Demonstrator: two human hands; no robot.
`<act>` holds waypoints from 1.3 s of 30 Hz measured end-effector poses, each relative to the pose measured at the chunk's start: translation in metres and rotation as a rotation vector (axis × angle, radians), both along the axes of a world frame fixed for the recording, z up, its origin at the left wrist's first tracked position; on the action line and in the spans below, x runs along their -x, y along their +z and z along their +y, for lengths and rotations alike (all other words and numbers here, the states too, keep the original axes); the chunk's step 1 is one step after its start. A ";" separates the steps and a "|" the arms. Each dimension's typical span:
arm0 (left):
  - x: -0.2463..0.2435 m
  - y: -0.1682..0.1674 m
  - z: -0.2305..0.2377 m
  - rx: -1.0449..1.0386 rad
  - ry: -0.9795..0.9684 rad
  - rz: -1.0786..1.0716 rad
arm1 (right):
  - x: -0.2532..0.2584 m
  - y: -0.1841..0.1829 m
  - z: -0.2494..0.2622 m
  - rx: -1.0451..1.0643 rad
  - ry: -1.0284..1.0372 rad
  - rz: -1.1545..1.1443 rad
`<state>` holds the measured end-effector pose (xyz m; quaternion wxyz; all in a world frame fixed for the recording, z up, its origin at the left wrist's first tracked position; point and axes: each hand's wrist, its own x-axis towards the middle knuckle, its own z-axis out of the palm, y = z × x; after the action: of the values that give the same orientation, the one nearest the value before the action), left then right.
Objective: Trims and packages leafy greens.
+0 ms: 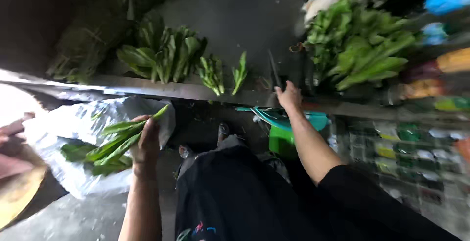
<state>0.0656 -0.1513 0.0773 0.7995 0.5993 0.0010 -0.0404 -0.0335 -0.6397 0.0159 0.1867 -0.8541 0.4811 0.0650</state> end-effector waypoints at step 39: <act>0.014 -0.044 0.245 -0.383 0.144 0.245 | 0.005 0.018 0.364 -0.812 0.613 0.188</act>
<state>0.0520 0.0932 0.0330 0.6660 0.7290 0.1483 -0.0549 -0.0384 -0.2752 0.0340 0.4314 -0.8049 0.1596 0.3749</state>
